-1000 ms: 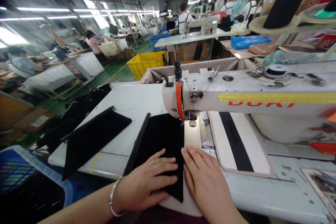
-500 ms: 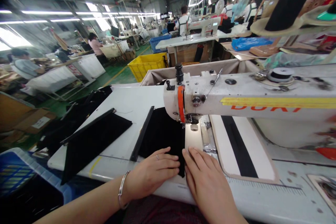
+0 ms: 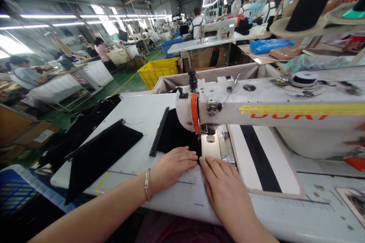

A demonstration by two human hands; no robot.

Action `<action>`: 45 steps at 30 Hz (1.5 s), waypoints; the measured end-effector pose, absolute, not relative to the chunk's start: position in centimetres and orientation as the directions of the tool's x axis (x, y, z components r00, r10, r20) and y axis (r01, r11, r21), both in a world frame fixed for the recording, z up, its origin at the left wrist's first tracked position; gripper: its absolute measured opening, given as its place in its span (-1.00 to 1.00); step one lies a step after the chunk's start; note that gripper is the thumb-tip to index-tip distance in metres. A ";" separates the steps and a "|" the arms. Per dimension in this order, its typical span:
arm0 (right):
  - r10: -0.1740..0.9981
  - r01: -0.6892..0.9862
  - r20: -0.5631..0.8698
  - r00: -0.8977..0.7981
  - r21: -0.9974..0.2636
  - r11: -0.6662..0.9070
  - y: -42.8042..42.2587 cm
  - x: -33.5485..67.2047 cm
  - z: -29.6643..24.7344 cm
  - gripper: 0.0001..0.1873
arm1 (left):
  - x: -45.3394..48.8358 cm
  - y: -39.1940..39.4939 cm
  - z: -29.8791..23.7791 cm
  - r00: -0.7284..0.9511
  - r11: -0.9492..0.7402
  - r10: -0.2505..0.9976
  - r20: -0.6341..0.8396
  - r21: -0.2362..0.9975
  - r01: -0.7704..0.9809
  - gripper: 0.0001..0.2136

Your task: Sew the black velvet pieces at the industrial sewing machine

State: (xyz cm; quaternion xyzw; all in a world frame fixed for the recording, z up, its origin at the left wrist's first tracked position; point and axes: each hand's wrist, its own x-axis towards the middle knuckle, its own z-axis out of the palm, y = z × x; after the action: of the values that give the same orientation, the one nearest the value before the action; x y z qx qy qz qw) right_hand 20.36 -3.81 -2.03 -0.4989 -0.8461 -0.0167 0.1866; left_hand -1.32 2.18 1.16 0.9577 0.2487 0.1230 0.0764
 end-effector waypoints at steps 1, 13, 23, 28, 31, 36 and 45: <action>0.840 0.850 0.328 -0.432 -0.162 0.501 -3.6 20.4 -2.0 -0.48 | -1.3 2.6 1.2 0.847 -0.866 0.493 0.197 0.204 0.456 -0.74; 0.858 0.859 0.304 -0.413 -0.181 0.478 -0.4 19.8 -1.1 -0.56 | -0.6 7.5 0.5 0.792 -0.836 0.548 0.270 0.206 0.508 -0.77; 0.856 0.872 0.351 -0.380 -0.174 0.458 1.4 19.6 -1.4 -0.56 | 0.0 9.9 -0.3 0.705 -0.758 0.652 0.277 0.235 0.609 -0.80; 0.870 0.878 0.333 -0.364 -0.189 0.439 1.4 19.4 -1.5 -0.56 | 0.2 9.8 -0.4 0.671 -0.735 0.678 0.301 0.248 0.631 -0.78; 0.864 0.876 0.349 -0.362 -0.189 0.443 1.4 19.4 -1.6 -0.55 | 0.3 9.7 -0.3 0.664 -0.732 0.681 0.308 0.253 0.633 -0.78; 0.861 0.878 0.362 -0.358 -0.184 0.442 1.3 19.4 -1.6 -0.55 | 0.3 9.6 -0.1 0.654 -0.725 0.689 0.313 0.280 0.629 -0.79; 0.876 0.885 0.351 -0.331 -0.206 0.417 1.2 19.2 -1.4 -0.54 | 0.4 9.8 -0.4 0.597 -0.680 0.733 0.325 0.337 0.651 -0.75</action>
State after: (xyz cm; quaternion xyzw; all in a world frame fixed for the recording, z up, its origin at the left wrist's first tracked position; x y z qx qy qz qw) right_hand 19.15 1.22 -1.39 -0.5400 -0.8156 -0.0113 0.2076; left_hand 0.38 9.81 -0.39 0.8890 0.3893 0.2230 0.0916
